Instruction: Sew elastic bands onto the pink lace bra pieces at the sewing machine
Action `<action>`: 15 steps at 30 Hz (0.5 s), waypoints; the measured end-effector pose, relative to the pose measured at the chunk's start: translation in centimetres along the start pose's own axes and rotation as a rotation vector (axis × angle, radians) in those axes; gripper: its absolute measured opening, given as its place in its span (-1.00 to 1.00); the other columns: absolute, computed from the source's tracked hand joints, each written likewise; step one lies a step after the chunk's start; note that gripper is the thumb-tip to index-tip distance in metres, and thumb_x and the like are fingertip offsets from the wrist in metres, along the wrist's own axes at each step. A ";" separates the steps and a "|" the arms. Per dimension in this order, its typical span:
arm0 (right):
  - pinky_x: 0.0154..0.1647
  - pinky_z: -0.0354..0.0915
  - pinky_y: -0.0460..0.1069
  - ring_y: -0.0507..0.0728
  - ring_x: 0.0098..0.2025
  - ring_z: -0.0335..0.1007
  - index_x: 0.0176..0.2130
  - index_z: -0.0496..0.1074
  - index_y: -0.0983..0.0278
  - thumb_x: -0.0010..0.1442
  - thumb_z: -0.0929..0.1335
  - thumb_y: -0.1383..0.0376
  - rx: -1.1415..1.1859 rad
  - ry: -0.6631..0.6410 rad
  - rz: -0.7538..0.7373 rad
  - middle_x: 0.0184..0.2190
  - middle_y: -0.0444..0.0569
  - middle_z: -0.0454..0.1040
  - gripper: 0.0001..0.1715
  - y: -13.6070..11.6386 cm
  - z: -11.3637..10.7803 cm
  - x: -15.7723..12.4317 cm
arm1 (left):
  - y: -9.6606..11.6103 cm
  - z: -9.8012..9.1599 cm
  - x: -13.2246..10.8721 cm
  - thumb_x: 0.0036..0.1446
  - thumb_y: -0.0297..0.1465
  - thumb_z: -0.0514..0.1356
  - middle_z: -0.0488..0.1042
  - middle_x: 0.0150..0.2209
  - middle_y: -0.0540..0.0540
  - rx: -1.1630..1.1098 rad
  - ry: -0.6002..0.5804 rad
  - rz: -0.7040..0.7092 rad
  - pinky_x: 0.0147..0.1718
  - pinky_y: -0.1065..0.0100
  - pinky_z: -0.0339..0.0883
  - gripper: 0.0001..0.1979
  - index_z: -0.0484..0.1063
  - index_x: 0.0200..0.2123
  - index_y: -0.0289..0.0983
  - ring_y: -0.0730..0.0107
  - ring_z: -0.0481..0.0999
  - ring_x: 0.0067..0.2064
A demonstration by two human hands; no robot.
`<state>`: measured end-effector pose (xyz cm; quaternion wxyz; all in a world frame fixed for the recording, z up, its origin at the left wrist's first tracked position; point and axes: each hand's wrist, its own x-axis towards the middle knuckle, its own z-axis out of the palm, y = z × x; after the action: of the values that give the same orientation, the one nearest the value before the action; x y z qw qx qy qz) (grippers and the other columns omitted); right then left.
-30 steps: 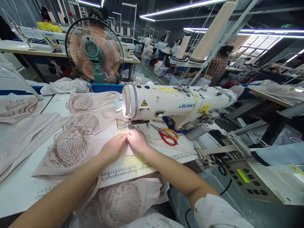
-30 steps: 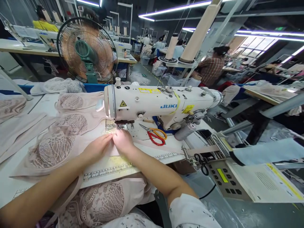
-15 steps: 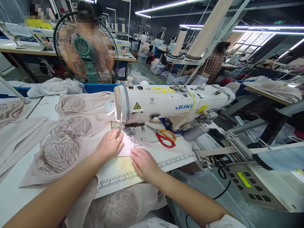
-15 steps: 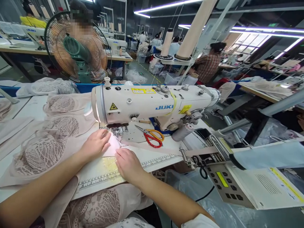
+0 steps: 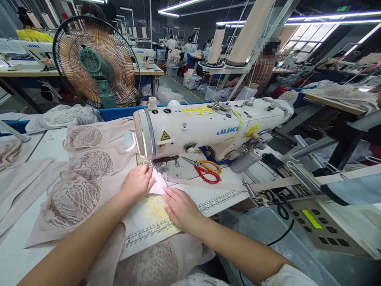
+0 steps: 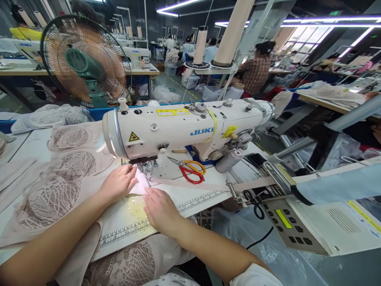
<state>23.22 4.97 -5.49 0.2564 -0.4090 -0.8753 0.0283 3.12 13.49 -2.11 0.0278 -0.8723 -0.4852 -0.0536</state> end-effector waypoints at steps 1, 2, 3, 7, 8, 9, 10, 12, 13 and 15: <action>0.06 0.34 0.16 0.27 0.07 0.32 0.03 0.38 0.42 0.23 0.26 0.34 0.006 -0.005 0.004 0.08 0.23 0.40 -0.62 -0.1 0.0 0.2 | -0.2 -0.4 0.2 0.24 -0.34 0.04 0.44 -0.13 -0.29 0.001 -0.005 0.013 -0.20 0.16 0.38 -0.64 0.40 0.01 -0.41 0.09 0.46 -0.13; 0.08 0.33 0.16 0.27 0.08 0.32 0.03 0.37 0.42 0.23 0.27 0.34 0.011 -0.010 0.005 0.08 0.24 0.40 -0.61 -0.1 0.1 0.5 | -0.3 -0.9 0.3 0.23 -0.35 0.05 0.45 -0.17 -0.26 0.006 -0.010 0.028 -0.24 0.18 0.38 -0.68 0.43 -0.04 -0.39 0.11 0.47 -0.17; 0.10 0.31 0.17 0.27 0.09 0.32 0.03 0.37 0.43 0.22 0.27 0.34 0.015 -0.011 0.007 0.08 0.24 0.40 -0.61 -0.2 0.2 0.9 | -0.3 -1.4 0.4 0.23 -0.36 0.05 0.46 -0.20 -0.25 0.017 -0.012 0.045 -0.27 0.19 0.38 -0.72 0.45 -0.11 -0.37 0.12 0.47 -0.20; 0.17 0.25 0.17 0.27 0.09 0.34 -0.01 0.40 0.43 0.21 0.29 0.31 0.015 -0.014 0.012 0.06 0.22 0.43 -0.63 -0.6 0.8 2.2 | 0.5 -2.8 -0.5 0.23 -0.47 -0.02 0.50 -0.12 -0.24 0.090 0.011 0.147 -0.31 0.22 0.38 -0.73 0.49 -0.25 -0.32 0.15 0.49 -0.19; 0.18 0.24 0.17 0.28 0.09 0.34 -0.02 0.40 0.44 0.22 0.29 0.30 0.011 -0.012 0.012 0.05 0.22 0.43 -0.63 -0.6 1.1 2.5 | 0.9 -2.8 -0.9 0.23 -0.49 -0.03 0.50 -0.08 -0.22 0.087 0.009 0.168 -0.34 0.25 0.38 -0.71 0.50 -0.22 -0.31 0.18 0.50 -0.19; 0.19 0.24 0.17 0.28 0.09 0.34 -0.02 0.40 0.45 0.22 0.28 0.29 0.007 -0.006 0.011 0.04 0.22 0.44 -0.63 -0.7 1.3 2.7 | 1.2 -2.6 -1.5 0.23 -0.49 -0.03 0.50 -0.04 -0.21 0.073 0.000 0.180 -0.39 0.30 0.37 -0.70 0.49 -0.18 -0.30 0.22 0.51 -0.20; 0.19 0.24 0.17 0.28 0.10 0.34 -0.01 0.40 0.46 0.23 0.27 0.29 0.003 0.004 0.008 0.03 0.23 0.44 -0.62 -0.8 1.5 2.9 | 1.6 -2.4 -2.0 0.23 -0.50 -0.03 0.49 -0.02 -0.20 0.057 -0.013 0.181 -0.44 0.33 0.36 -0.70 0.48 -0.13 -0.30 0.25 0.52 -0.21; 0.19 0.25 0.15 0.28 0.11 0.33 -0.01 0.40 0.48 0.23 0.26 0.30 -0.003 0.032 0.000 0.02 0.24 0.45 -0.61 -0.9 1.8 3.1 | 2.0 -1.7 -2.9 0.23 -0.50 -0.02 0.48 0.04 -0.18 0.046 -0.028 0.169 -0.50 0.37 0.34 -0.67 0.44 -0.02 -0.29 0.27 0.53 -0.19; 0.20 0.24 0.14 0.28 0.13 0.32 -0.02 0.41 0.48 0.23 0.25 0.31 0.000 0.042 -0.005 0.03 0.24 0.44 -0.62 -0.9 1.9 3.1 | 2.0 -1.4 -3.3 0.23 -0.50 -0.01 0.47 0.05 -0.18 0.054 -0.027 0.168 -0.49 0.36 0.36 -0.65 0.41 0.03 -0.30 0.27 0.52 -0.18; 0.21 0.23 0.13 0.27 0.15 0.30 -0.05 0.42 0.47 0.23 0.25 0.32 0.017 0.050 -0.017 0.03 0.24 0.44 -0.64 -0.9 1.8 3.0 | 1.5 -0.9 -3.6 0.22 -0.51 0.00 0.47 0.06 -0.17 0.067 -0.012 0.193 -0.39 0.32 0.41 -0.62 0.37 0.08 -0.32 0.23 0.50 -0.17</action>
<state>20.14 6.86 -5.58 0.2817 -0.4001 -0.8718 0.0236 2.49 9.55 -1.61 0.0591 -0.9139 -0.4006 -0.0290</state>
